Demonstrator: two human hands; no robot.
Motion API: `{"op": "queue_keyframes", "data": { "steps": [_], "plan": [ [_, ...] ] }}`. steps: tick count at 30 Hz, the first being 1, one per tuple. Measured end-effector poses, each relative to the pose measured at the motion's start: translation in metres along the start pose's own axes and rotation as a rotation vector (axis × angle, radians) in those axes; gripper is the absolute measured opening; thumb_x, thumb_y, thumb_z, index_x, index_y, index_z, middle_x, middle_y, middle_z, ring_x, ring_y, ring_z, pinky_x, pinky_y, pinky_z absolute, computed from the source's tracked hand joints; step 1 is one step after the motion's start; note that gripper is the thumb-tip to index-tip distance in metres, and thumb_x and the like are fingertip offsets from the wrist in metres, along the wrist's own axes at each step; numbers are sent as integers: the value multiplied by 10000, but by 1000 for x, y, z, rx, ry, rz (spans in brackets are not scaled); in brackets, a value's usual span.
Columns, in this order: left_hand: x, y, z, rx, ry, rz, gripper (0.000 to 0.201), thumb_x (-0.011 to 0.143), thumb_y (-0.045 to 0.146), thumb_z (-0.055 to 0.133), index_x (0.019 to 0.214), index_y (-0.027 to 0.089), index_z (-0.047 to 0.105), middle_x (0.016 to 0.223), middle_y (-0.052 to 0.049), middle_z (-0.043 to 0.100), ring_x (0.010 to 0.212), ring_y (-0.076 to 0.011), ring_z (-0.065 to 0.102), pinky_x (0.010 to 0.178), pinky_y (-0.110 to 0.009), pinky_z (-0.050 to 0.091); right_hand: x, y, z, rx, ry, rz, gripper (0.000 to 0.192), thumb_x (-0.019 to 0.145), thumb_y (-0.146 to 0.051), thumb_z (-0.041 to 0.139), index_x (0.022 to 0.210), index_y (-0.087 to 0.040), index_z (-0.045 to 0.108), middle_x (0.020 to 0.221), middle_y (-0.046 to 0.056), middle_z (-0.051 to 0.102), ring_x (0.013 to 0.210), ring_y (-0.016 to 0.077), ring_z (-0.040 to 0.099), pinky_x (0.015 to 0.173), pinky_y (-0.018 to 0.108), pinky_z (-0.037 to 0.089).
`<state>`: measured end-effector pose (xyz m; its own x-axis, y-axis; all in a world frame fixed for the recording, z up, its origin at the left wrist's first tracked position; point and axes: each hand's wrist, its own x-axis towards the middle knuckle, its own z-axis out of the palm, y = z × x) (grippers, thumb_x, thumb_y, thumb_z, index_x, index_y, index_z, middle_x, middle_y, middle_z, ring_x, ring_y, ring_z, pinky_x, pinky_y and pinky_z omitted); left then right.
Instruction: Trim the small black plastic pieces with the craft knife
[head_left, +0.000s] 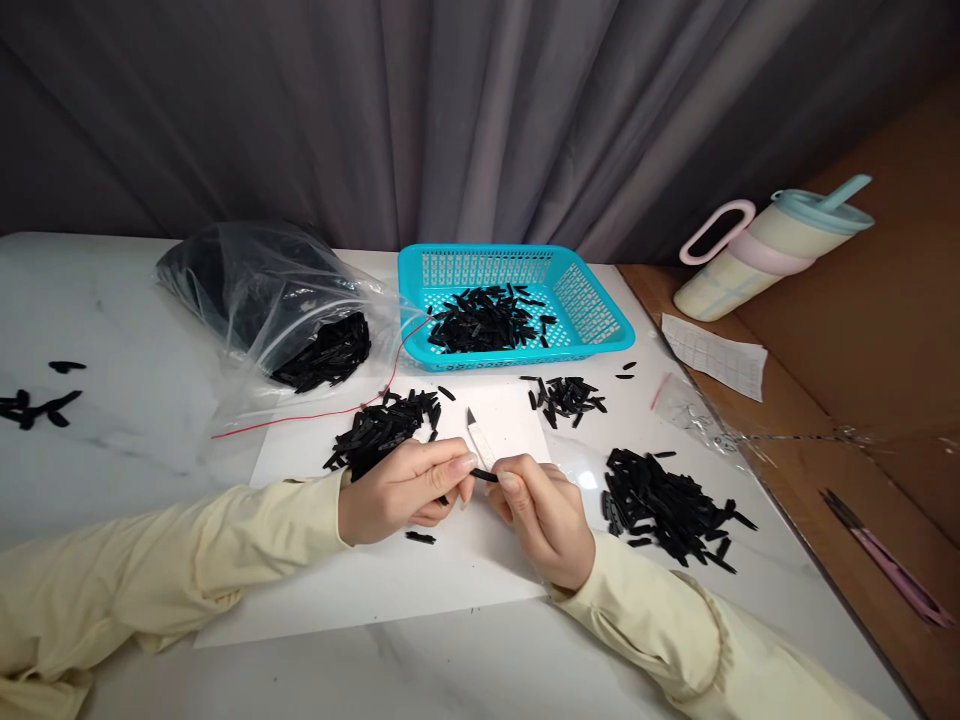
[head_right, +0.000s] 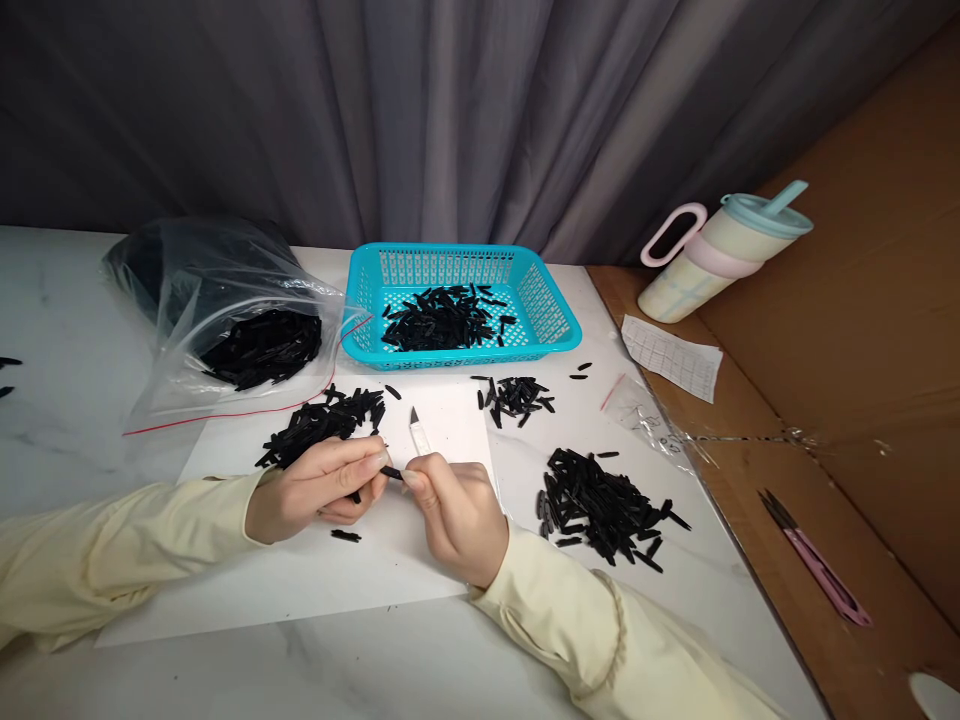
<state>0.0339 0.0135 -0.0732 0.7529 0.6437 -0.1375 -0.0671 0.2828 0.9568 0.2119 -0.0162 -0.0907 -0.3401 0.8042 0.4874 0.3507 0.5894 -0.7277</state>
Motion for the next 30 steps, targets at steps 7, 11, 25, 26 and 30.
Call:
{"op": "queue_keyframes", "data": {
  "steps": [7, 11, 25, 26, 30],
  "plan": [
    [0, 1, 0, 3, -5, 17, 390, 881, 517, 435, 725, 160, 459, 447, 111, 255, 369, -43, 196, 354, -190, 156, -1, 1, 0, 11, 6, -17, 222, 995, -242, 277, 826, -221, 420, 526, -64, 396, 400, 103, 369, 445, 232, 322],
    [1, 1, 0, -2, -3, 15, 391, 875, 523, 440, 745, 155, 468, 449, 112, 261, 366, -42, 191, 351, -190, 150, -1, 1, -1, 4, 14, -22, 204, 995, -241, 287, 847, -223, 426, 540, -64, 413, 412, 101, 371, 452, 225, 329],
    [0, 2, 1, -98, -17, 1, 358, 885, 482, 456, 740, 155, 468, 455, 104, 298, 360, -34, 167, 345, -181, 134, -2, 1, -1, -5, 13, -3, 206, 987, -231, 278, 852, -218, 434, 534, -57, 424, 411, 104, 394, 454, 225, 344],
    [0, 2, 1, -109, -23, -3, 352, 890, 473, 453, 743, 153, 471, 458, 104, 296, 363, -35, 167, 347, -180, 132, -2, 1, -1, -3, 12, -3, 208, 988, -234, 278, 851, -218, 433, 535, -57, 425, 410, 103, 393, 453, 224, 343],
    [-1, 2, -1, -145, -44, -17, 312, 920, 414, 413, 773, 148, 478, 478, 100, 289, 383, -37, 167, 362, -178, 127, -1, 2, 0, 7, 8, -1, 208, 993, -245, 281, 853, -217, 432, 536, -61, 415, 410, 99, 390, 450, 221, 336]
  ]
}}
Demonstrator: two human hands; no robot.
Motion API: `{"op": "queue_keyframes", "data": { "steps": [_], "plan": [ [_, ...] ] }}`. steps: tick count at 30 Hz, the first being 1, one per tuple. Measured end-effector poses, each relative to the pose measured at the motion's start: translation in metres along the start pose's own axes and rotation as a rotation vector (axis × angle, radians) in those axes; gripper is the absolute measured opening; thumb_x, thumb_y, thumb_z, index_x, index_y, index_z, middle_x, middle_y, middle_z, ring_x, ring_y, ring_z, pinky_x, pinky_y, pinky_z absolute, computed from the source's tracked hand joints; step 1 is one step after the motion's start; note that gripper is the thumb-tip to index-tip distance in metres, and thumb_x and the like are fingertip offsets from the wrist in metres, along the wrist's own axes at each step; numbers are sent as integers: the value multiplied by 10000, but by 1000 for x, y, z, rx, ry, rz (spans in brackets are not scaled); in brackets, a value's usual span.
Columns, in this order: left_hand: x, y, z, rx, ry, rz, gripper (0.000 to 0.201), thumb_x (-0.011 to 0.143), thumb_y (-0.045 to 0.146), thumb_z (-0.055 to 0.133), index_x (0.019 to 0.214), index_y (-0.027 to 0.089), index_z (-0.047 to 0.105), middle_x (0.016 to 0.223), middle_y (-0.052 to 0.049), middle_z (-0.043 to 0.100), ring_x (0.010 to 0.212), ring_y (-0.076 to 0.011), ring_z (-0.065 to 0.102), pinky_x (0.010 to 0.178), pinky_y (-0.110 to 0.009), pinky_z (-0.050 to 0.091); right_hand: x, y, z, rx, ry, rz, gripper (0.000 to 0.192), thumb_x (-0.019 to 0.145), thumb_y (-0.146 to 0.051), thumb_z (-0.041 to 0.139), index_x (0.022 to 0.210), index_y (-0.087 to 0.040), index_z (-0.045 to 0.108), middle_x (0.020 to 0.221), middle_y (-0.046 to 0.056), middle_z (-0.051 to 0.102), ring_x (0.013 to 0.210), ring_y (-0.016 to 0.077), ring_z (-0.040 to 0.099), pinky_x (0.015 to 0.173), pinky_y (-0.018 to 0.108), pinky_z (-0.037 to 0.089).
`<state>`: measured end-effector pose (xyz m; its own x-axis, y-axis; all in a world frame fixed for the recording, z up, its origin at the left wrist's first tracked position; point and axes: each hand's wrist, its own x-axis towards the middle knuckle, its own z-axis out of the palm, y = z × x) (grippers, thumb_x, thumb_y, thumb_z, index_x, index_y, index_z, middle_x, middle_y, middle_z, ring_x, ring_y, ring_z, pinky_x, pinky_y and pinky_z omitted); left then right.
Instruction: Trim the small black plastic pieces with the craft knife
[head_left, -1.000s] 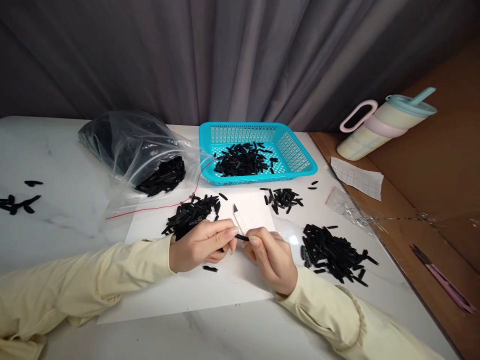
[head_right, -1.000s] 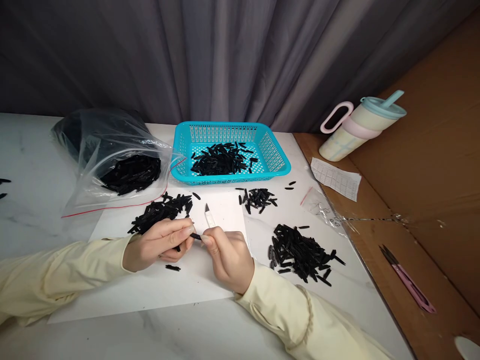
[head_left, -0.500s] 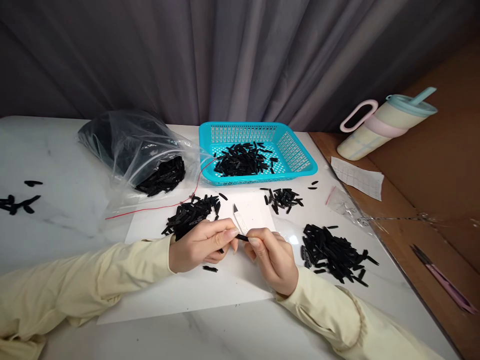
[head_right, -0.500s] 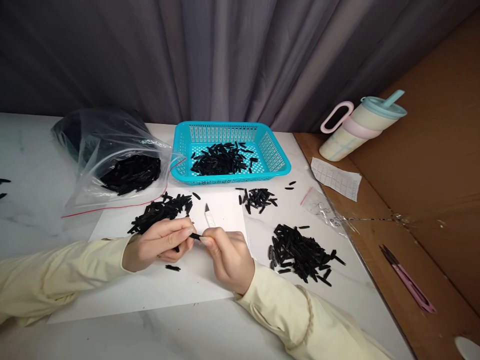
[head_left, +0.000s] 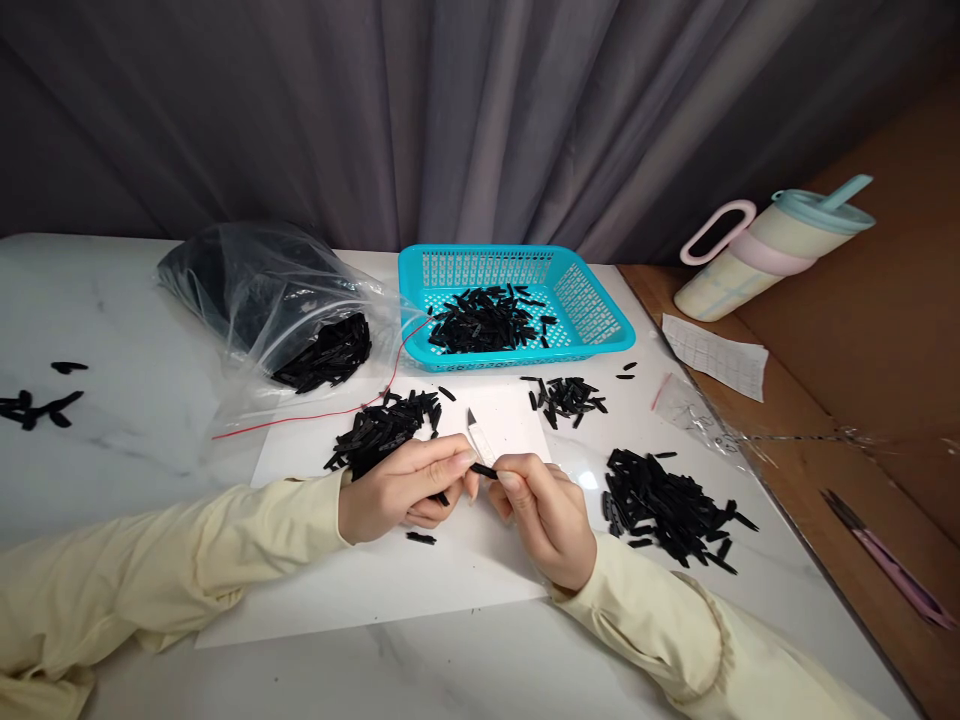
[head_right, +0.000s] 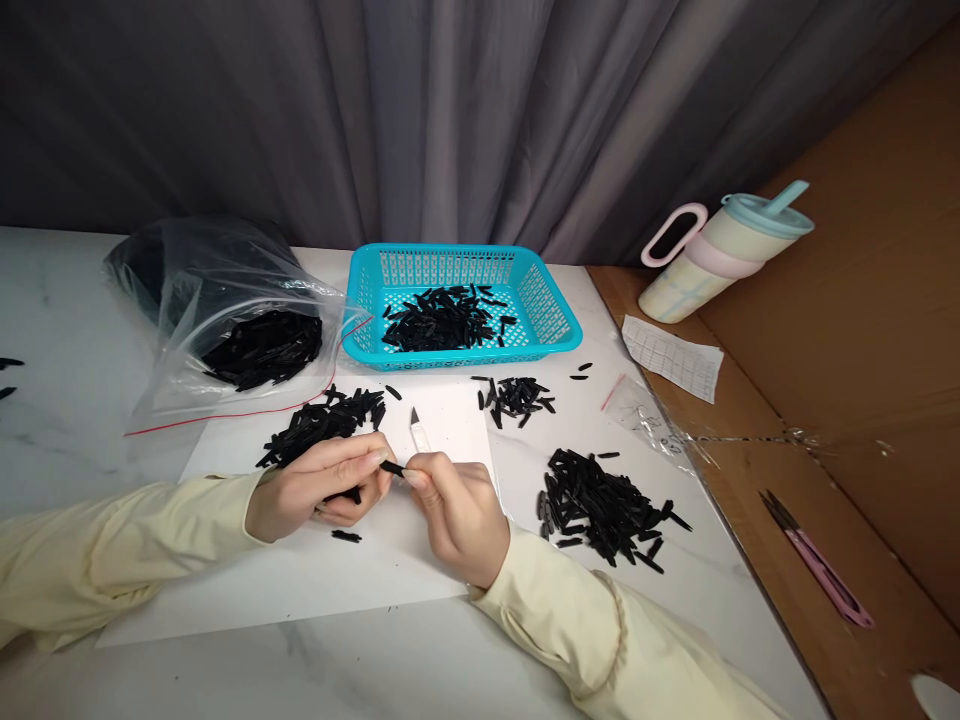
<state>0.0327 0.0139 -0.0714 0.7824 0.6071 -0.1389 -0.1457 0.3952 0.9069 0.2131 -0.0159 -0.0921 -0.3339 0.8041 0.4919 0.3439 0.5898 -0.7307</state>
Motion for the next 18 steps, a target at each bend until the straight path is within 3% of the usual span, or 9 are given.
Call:
{"op": "queue_keyframes", "data": {
  "steps": [18],
  "plan": [
    [2, -2, -1, -7, 50, -22, 256, 893, 428, 433, 863, 175, 458, 511, 99, 292, 401, -43, 183, 380, -160, 134, 0, -1, 1, 15, 22, 121, 195, 996, -282, 301, 904, -212, 457, 540, -60, 425, 421, 99, 394, 456, 221, 333]
  ]
}}
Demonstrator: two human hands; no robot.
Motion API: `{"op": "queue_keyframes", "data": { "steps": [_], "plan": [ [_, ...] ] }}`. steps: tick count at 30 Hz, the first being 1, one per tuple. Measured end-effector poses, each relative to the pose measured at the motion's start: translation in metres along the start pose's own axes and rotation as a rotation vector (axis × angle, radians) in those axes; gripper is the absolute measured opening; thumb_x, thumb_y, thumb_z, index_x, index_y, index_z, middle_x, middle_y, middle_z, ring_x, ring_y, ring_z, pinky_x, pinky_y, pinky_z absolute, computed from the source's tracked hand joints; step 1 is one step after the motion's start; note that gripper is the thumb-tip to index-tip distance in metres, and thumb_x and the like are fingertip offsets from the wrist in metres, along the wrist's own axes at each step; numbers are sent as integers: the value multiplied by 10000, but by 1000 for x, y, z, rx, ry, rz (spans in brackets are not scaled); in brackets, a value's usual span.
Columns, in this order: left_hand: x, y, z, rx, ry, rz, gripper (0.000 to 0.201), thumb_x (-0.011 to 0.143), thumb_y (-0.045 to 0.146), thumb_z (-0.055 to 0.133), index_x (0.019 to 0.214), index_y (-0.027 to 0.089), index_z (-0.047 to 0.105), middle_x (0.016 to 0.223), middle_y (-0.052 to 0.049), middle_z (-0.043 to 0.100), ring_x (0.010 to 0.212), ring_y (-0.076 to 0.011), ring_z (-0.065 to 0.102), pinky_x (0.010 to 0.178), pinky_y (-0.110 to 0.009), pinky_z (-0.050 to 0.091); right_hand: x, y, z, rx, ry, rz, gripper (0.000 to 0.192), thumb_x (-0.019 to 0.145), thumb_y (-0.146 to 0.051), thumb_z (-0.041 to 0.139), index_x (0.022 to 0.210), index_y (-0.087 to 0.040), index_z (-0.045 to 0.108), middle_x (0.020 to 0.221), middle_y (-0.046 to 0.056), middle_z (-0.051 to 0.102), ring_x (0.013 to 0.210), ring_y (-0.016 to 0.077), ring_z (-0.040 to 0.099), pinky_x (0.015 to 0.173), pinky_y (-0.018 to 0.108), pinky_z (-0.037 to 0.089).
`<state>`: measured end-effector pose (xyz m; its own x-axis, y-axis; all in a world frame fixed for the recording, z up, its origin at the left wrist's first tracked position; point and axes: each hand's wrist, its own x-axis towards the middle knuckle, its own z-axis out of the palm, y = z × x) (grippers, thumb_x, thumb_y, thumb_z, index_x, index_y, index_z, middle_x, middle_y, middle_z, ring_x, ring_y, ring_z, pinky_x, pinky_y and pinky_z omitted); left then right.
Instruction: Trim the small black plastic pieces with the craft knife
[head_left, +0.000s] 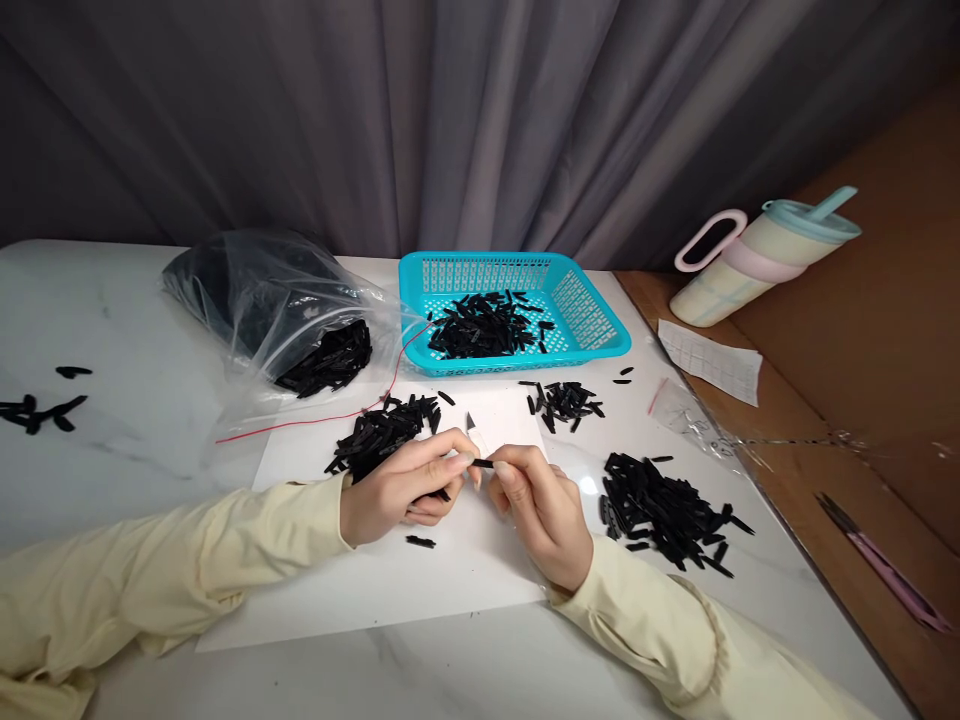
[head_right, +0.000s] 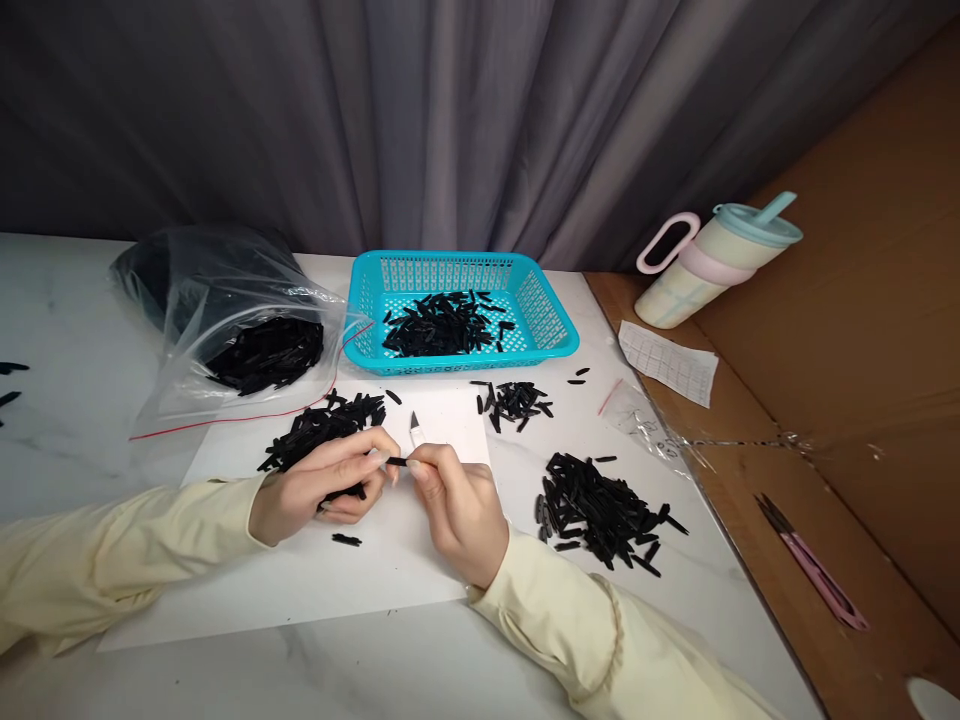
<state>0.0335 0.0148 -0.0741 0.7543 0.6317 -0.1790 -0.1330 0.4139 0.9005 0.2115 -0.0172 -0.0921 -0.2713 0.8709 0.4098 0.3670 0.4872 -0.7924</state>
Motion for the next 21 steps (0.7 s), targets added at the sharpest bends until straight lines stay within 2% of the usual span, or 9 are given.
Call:
{"op": "queue_keyframes", "data": {
  "steps": [5, 7, 10, 12, 14, 15, 17, 19, 21],
  "plan": [
    [4, 3, 0, -47, 53, -22, 260, 880, 441, 419, 883, 183, 453, 470, 110, 278, 368, -41, 161, 362, -147, 134, 6, -5, -7, -92, 73, 25, 142, 984, -257, 327, 945, -206, 454, 545, -58, 464, 414, 94, 414, 447, 208, 344],
    [5, 4, 0, -54, 58, -26, 275, 885, 447, 389, 886, 181, 459, 450, 111, 267, 361, -43, 154, 358, -146, 137, 26, -8, -18, -174, 174, 33, 112, 976, -254, 348, 968, -205, 448, 558, -54, 504, 398, 89, 415, 439, 202, 340],
    [6, 5, -1, -44, 48, -22, 302, 901, 454, 344, 887, 177, 465, 435, 109, 262, 362, -46, 152, 361, -144, 138, 77, -8, -40, -344, 303, 44, 132, 974, -285, 350, 981, -197, 449, 543, -44, 539, 393, 107, 444, 475, 223, 354],
    [6, 6, -2, -34, 48, -16, 328, 906, 469, 325, 890, 175, 468, 434, 107, 264, 362, -46, 149, 362, -141, 136, 111, -9, -52, -581, 254, 68, 152, 961, -277, 385, 1003, -166, 480, 513, -20, 545, 434, 149, 503, 502, 249, 347],
    [6, 6, -2, -31, 52, -9, 343, 905, 483, 317, 896, 176, 469, 433, 108, 264, 357, -46, 143, 359, -138, 135, 130, -11, -59, -827, 158, 120, 195, 913, -257, 491, 1063, -134, 483, 616, 41, 619, 497, 194, 559, 481, 259, 303],
    [6, 6, -2, -36, 54, -8, 344, 902, 486, 318, 900, 177, 467, 432, 109, 263, 354, -46, 141, 356, -138, 138, 131, -14, -60, -909, 109, 101, 198, 907, -263, 504, 1059, -138, 493, 688, 69, 648, 527, 207, 578, 473, 258, 285],
    [6, 6, -1, -62, 50, -10, 329, 894, 484, 330, 901, 181, 461, 431, 112, 260, 353, -48, 143, 351, -140, 140, 116, -22, -54, -944, 14, -13, 187, 949, -324, 427, 928, -171, 532, 737, 75, 663, 566, 206, 600, 467, 255, 276],
    [7, 5, -1, -97, 42, -9, 306, 889, 475, 346, 886, 187, 448, 444, 110, 265, 363, -51, 156, 352, -141, 143, 85, -31, -41, -831, -149, -136, 412, 985, -436, 279, 741, -195, 508, 611, 37, 626, 496, 169, 578, 449, 246, 283],
    [7, 5, -1, -121, 46, -3, 276, 888, 461, 365, 862, 195, 433, 484, 98, 300, 382, -50, 182, 360, -141, 148, 50, -38, -26, -830, -256, -171, 496, 980, -500, 203, 733, -191, 503, 514, 12, 589, 369, 148, 520, 390, 250, 227]
  ]
}}
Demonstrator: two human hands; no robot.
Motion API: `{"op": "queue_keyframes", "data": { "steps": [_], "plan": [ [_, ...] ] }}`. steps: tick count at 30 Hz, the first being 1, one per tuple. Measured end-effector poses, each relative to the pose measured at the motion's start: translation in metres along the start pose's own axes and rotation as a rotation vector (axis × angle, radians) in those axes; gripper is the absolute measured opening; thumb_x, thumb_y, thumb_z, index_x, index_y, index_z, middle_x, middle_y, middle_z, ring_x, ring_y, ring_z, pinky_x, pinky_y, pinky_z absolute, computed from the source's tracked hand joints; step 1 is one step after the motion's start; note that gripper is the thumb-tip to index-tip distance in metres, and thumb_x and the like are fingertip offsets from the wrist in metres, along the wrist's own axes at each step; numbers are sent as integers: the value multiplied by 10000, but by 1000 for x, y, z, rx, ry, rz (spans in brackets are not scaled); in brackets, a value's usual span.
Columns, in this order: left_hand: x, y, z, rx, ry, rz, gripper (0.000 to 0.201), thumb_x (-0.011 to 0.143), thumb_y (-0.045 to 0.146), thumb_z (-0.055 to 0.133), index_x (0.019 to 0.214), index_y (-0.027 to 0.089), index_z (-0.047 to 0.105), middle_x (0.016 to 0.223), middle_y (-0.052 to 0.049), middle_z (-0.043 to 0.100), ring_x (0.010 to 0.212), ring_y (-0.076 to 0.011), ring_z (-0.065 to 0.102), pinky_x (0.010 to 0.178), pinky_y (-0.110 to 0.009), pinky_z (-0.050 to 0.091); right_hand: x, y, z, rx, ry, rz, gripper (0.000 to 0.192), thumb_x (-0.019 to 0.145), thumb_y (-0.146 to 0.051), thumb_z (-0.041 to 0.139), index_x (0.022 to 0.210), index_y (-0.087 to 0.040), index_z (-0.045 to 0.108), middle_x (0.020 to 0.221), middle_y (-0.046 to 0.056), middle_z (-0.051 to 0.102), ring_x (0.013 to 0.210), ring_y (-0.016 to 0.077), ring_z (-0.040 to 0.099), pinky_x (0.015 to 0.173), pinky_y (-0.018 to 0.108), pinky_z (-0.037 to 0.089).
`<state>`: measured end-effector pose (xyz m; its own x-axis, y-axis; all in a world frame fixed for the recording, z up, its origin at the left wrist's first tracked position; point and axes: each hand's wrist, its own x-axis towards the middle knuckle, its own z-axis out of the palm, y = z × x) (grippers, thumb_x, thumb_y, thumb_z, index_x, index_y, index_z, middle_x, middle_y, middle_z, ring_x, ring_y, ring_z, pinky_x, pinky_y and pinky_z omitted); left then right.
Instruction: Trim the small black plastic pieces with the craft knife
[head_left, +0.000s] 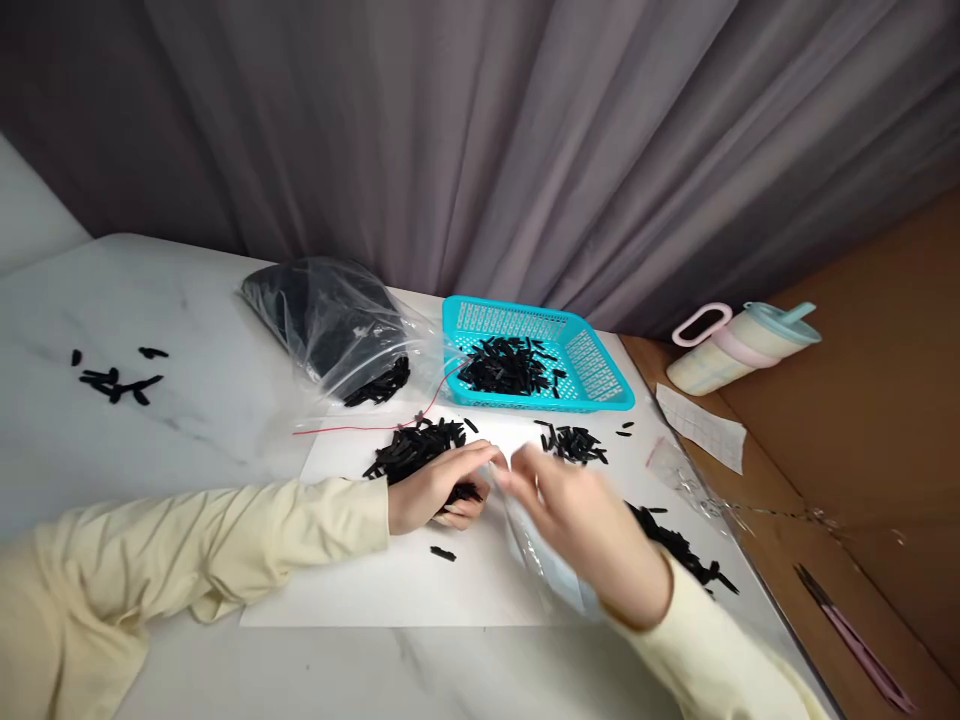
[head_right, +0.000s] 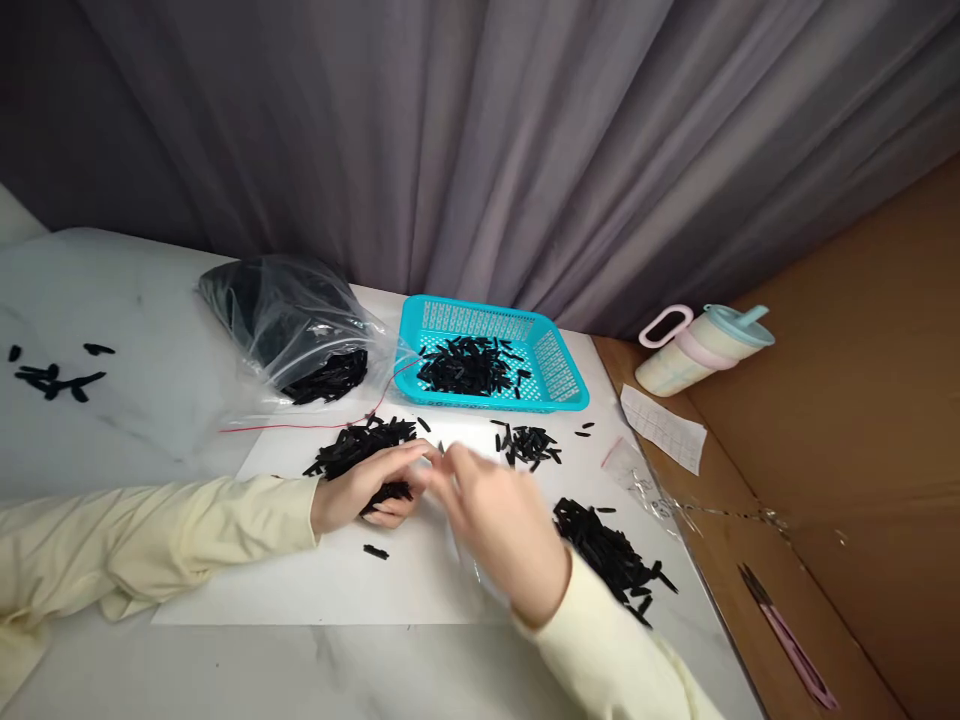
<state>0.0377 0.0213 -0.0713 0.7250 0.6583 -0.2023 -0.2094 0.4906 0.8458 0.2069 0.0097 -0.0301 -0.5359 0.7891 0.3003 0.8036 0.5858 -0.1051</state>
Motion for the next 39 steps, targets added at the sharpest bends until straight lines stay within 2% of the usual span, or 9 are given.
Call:
{"op": "queue_keyframes", "data": {
  "steps": [2, 4, 9, 12, 16, 19, 26, 32, 39],
  "plan": [
    [-1, 0, 0, 16, 15, 9, 270, 895, 458, 368, 861, 198, 433, 520, 87, 319, 396, -49, 201, 369, -146, 154, -21, -19, 11, -81, -12, 6, 528, 979, -506, 179, 794, -160, 533, 427, -1, 542, 300, 163, 498, 357, 258, 172],
    [-2, 0, 1, 78, 19, 22, 290, 902, 472, 358, 895, 197, 452, 523, 84, 315, 394, -52, 209, 371, -158, 151, -31, -30, 21, -118, 11, 8, 548, 990, -472, 166, 738, -150, 530, 393, -1, 518, 271, 161, 494, 349, 262, 149],
    [-5, 1, 2, 185, -31, 54, 341, 918, 498, 321, 955, 186, 454, 462, 90, 303, 381, -63, 192, 380, -185, 131, -29, -38, 35, -42, 93, 15, 538, 1010, -377, 144, 757, -140, 555, 405, 19, 533, 274, 146, 473, 362, 273, 137],
    [-5, -1, 2, 152, -47, 43, 319, 917, 488, 338, 958, 192, 449, 462, 101, 273, 378, -56, 164, 379, -186, 110, -32, -44, 38, 376, 39, 196, 476, 997, -409, 201, 724, -170, 509, 445, -1, 511, 314, 116, 424, 369, 247, 183],
    [-2, -2, 2, 148, 7, 0, 309, 856, 495, 489, 944, 200, 454, 492, 114, 296, 375, -33, 146, 366, -164, 108, -39, -49, 39, 1262, -184, 664, 458, 928, -550, 322, 623, -212, 365, 377, -84, 351, 286, 70, 271, 318, 193, 209],
    [1, -3, 2, 170, 10, 27, 323, 808, 473, 579, 925, 204, 443, 443, 145, 232, 370, -30, 121, 358, -144, 117, -43, -41, 39, 1519, -195, 775, 469, 875, -598, 410, 627, -200, 400, 383, -87, 387, 277, 52, 259, 291, 169, 166],
    [2, -5, 3, 189, -2, 4, 354, 809, 523, 545, 807, 187, 431, 411, 150, 252, 346, -23, 123, 332, -142, 119, -53, -18, 40, 1323, -86, 591, 409, 896, -515, 448, 664, -179, 471, 393, -90, 386, 307, 46, 272, 340, 181, 219],
    [0, -7, 2, 279, -43, -58, 470, 856, 547, 447, 642, 131, 498, 402, 120, 235, 338, -25, 154, 339, -191, 118, -56, -17, 41, 1204, -65, 506, 345, 937, -407, 411, 699, -175, 503, 401, -85, 410, 321, 58, 302, 390, 198, 284],
    [-3, -7, 1, 246, -113, -55, 437, 844, 506, 510, 619, 133, 483, 400, 132, 205, 336, -24, 137, 342, -200, 103, -56, -15, 40, 1179, -106, 439, 289, 940, -380, 413, 771, -175, 526, 434, -79, 438, 348, 71, 368, 435, 197, 327]
  ]
}}
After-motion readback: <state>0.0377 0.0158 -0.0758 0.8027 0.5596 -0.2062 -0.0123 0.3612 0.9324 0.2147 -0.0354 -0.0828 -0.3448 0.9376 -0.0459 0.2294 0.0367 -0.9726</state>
